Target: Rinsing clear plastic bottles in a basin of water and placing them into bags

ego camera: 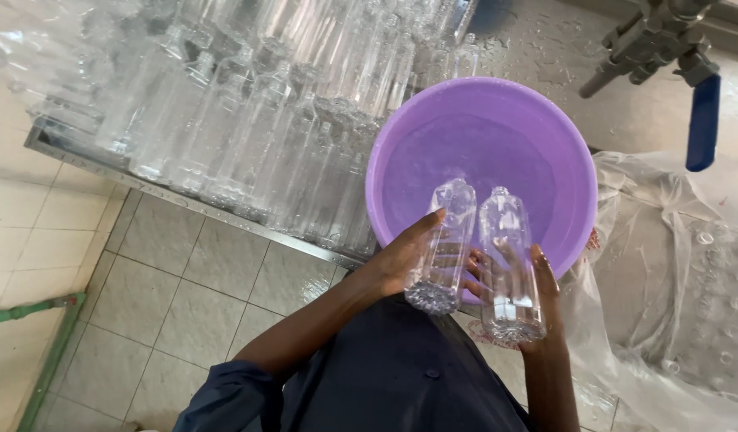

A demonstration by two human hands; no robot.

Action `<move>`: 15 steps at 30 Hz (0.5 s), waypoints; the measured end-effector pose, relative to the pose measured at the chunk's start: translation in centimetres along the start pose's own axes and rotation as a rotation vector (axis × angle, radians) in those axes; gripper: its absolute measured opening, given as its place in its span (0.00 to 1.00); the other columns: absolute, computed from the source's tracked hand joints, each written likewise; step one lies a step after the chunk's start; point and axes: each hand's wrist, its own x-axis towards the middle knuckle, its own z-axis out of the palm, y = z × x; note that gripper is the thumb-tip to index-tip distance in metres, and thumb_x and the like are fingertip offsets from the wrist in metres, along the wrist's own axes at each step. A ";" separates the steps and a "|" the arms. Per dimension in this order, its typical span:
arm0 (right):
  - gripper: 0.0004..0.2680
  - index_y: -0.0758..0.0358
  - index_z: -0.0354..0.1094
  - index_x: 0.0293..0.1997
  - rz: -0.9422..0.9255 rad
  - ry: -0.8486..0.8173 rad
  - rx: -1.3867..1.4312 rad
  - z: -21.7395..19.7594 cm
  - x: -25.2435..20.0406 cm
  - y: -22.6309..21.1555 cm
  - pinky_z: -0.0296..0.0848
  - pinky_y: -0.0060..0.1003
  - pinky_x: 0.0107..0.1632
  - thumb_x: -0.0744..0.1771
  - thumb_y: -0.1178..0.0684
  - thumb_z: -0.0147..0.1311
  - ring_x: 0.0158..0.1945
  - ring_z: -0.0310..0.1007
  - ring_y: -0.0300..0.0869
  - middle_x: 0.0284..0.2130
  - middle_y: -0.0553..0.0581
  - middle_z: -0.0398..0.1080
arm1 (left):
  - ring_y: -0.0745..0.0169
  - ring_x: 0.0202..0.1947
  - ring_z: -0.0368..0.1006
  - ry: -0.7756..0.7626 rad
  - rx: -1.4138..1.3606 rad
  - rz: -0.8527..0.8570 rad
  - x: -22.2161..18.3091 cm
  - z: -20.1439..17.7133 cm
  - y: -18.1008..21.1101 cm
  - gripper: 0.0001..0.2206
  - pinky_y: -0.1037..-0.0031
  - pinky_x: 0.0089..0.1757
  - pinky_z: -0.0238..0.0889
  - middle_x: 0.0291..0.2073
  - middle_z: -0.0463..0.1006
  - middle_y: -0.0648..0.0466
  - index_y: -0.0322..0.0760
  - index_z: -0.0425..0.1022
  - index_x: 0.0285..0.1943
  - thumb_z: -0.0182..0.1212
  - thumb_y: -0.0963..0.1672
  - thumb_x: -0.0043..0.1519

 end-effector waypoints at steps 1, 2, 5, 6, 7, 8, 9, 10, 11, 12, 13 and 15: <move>0.36 0.61 0.52 0.79 0.023 0.054 0.030 2.2 -1.3 -1.1 0.63 0.69 0.69 0.66 0.24 0.39 0.75 0.62 0.69 0.74 0.80 0.59 | 0.30 0.76 0.51 0.011 0.033 0.096 -2.5 2.7 1.2 0.51 0.36 0.66 0.44 0.75 0.57 0.30 0.30 0.52 0.83 0.65 0.65 0.60; 0.36 0.65 0.54 0.77 0.047 0.107 0.059 4.5 -2.6 -2.1 0.57 0.68 0.74 0.66 0.25 0.35 0.78 0.59 0.68 0.74 0.78 0.59 | 0.25 0.83 0.32 0.023 0.066 0.192 -5.0 5.5 2.3 0.55 0.36 0.72 0.19 0.83 0.41 0.25 0.27 0.43 0.87 0.61 0.64 0.61; 0.34 0.78 0.40 0.79 -0.115 -0.741 0.391 -3.5 1.4 2.6 0.63 0.63 0.76 0.81 0.39 0.66 0.77 0.62 0.70 0.74 0.85 0.55 | 0.29 0.66 0.70 -0.066 -0.086 -0.015 4.2 -4.7 -2.5 0.58 0.41 0.57 0.70 0.76 0.60 0.29 0.55 0.38 0.89 0.70 0.65 0.53; 0.34 0.78 0.40 0.79 -0.104 -0.766 0.380 -4.8 0.9 3.7 0.63 0.63 0.76 0.81 0.39 0.66 0.77 0.62 0.70 0.74 0.85 0.55 | 0.29 0.66 0.70 -0.058 -0.087 0.013 4.5 -5.6 -3.1 0.58 0.41 0.57 0.70 0.76 0.60 0.29 0.55 0.38 0.89 0.70 0.65 0.53; 0.29 0.57 0.42 0.81 -0.396 -0.675 -0.029 -6.2 0.3 4.9 0.65 0.65 0.75 0.73 0.52 0.64 0.79 0.56 0.69 0.78 0.84 0.48 | 0.35 0.66 0.72 0.036 -0.110 -0.067 4.9 -6.4 -3.8 0.58 0.45 0.59 0.70 0.75 0.64 0.34 0.56 0.41 0.88 0.70 0.66 0.51; 0.37 0.36 0.44 0.82 -0.683 -0.552 -0.435 -7.8 -0.2 6.1 0.67 0.66 0.75 0.66 0.65 0.62 0.81 0.50 0.67 0.81 0.84 0.40 | 0.41 0.65 0.74 0.128 -0.135 -0.146 5.4 -7.3 -4.4 0.58 0.50 0.60 0.70 0.73 0.69 0.39 0.57 0.44 0.88 0.69 0.67 0.49; 0.37 0.36 0.44 0.82 -0.680 -0.567 -0.439 -4.9 -0.3 4.4 0.67 0.66 0.75 0.66 0.65 0.62 0.81 0.50 0.67 0.81 0.84 0.40 | 0.41 0.65 0.74 0.132 -0.140 -0.132 6.1 -8.1 -5.0 0.58 0.50 0.60 0.70 0.73 0.69 0.39 0.57 0.44 0.88 0.69 0.67 0.49; 0.32 0.55 0.45 0.81 -0.274 -0.186 -0.190 -2.0 -0.5 2.8 0.64 0.58 0.77 0.66 0.44 0.53 0.79 0.57 0.61 0.78 0.77 0.51 | 0.41 0.63 0.75 0.020 -0.203 -0.156 6.8 -8.9 -5.6 0.53 0.48 0.62 0.68 0.67 0.74 0.39 0.46 0.56 0.82 0.68 0.68 0.52; 0.40 0.73 0.47 0.80 0.160 0.175 0.063 0.7 -1.0 1.3 0.60 0.52 0.80 0.65 0.25 0.41 0.77 0.63 0.55 0.75 0.70 0.62 | 0.40 0.62 0.76 -0.093 -0.266 -0.186 7.4 -9.6 -6.5 0.51 0.45 0.63 0.66 0.61 0.79 0.38 0.34 0.68 0.76 0.67 0.69 0.54; 0.40 0.73 0.47 0.80 0.165 0.170 0.054 -1.2 -0.1 1.7 0.60 0.52 0.80 0.65 0.25 0.41 0.77 0.63 0.55 0.75 0.70 0.62 | 0.40 0.62 0.76 -0.090 -0.273 -0.178 6.7 -8.1 -5.3 0.51 0.45 0.63 0.66 0.61 0.79 0.38 0.34 0.68 0.76 0.67 0.69 0.54; 0.38 0.73 0.43 0.80 0.141 -0.109 0.426 -3.3 0.8 2.1 0.65 0.57 0.76 0.69 0.33 0.59 0.76 0.65 0.60 0.75 0.75 0.60 | 0.41 0.60 0.76 -0.054 -0.216 -0.105 6.0 -6.6 -4.2 0.50 0.46 0.60 0.67 0.60 0.78 0.40 0.45 0.60 0.80 0.67 0.69 0.54; 0.38 0.72 0.39 0.81 0.142 -0.393 0.794 -5.2 1.6 2.8 0.70 0.64 0.73 0.72 0.43 0.75 0.75 0.67 0.66 0.75 0.81 0.59 | 0.41 0.58 0.76 -0.018 -0.162 -0.030 5.0 -4.7 -2.8 0.50 0.47 0.57 0.68 0.60 0.77 0.42 0.57 0.53 0.84 0.66 0.68 0.54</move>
